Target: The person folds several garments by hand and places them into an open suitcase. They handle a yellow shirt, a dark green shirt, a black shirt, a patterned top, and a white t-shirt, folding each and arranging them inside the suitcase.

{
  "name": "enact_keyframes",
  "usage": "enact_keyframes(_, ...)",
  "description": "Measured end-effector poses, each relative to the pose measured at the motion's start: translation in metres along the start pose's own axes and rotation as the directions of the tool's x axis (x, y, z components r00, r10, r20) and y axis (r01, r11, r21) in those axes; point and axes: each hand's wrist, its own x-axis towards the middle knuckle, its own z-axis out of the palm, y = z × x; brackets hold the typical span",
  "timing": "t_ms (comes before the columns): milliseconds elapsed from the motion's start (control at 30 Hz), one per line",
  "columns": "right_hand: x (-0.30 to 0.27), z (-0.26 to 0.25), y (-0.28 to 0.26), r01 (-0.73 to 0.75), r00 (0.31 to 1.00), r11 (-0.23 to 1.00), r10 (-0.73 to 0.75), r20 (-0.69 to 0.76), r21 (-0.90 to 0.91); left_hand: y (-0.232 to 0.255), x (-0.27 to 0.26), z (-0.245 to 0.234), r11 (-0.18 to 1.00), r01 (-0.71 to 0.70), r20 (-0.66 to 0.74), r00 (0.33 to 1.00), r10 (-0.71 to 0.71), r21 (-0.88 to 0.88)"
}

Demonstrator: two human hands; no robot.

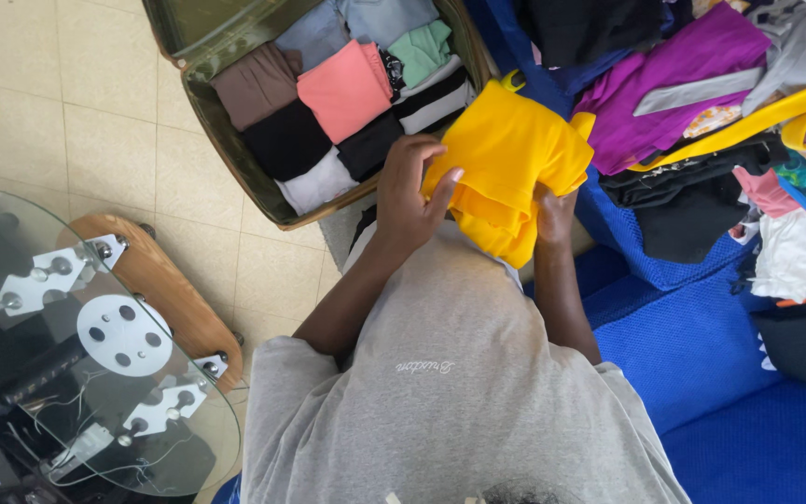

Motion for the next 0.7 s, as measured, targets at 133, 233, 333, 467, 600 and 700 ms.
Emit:
enact_keyframes(133, -0.011, 0.003, 0.014, 0.161, 0.985, 0.893, -0.171, 0.015, -0.420, 0.001, -0.005, -0.006, 0.911, 0.248, 0.363, 0.924, -0.120, -0.329)
enact_keyframes(233, -0.015, 0.021, 0.014, 0.347, 0.938, 0.772, -0.273, 0.215, -0.532, -0.008, 0.013, -0.002, 0.583, 0.389, 0.404, 0.908, -0.111, -0.713)
enact_keyframes(333, -0.018, 0.035, 0.005, 0.492, 0.871, 0.580, -0.326, 0.368, -0.650, -0.019, 0.026, 0.008, 0.261, 0.515, 0.457, 0.853, -0.252, -0.817)
enact_keyframes(467, -0.028, 0.045, -0.002, 0.572, 0.820, 0.505, -0.373, 0.434, -0.647, -0.023, 0.018, 0.040, 0.282, 0.412, 0.354, 0.905, -0.236, -0.866)
enact_keyframes(600, -0.030, 0.045, 0.002, 0.262, 0.957, 0.686, -0.273, 0.094, -0.679, -0.039, 0.011, 0.065, 0.146, 0.452, 0.378, 0.853, -0.361, -0.880)
enact_keyframes(700, -0.023, 0.026, -0.006, 0.264, 0.912, 0.962, -0.225, -0.344, 0.072, -0.059, 0.008, 0.063, 0.040, 0.451, 0.403, 0.830, -0.386, -0.892)
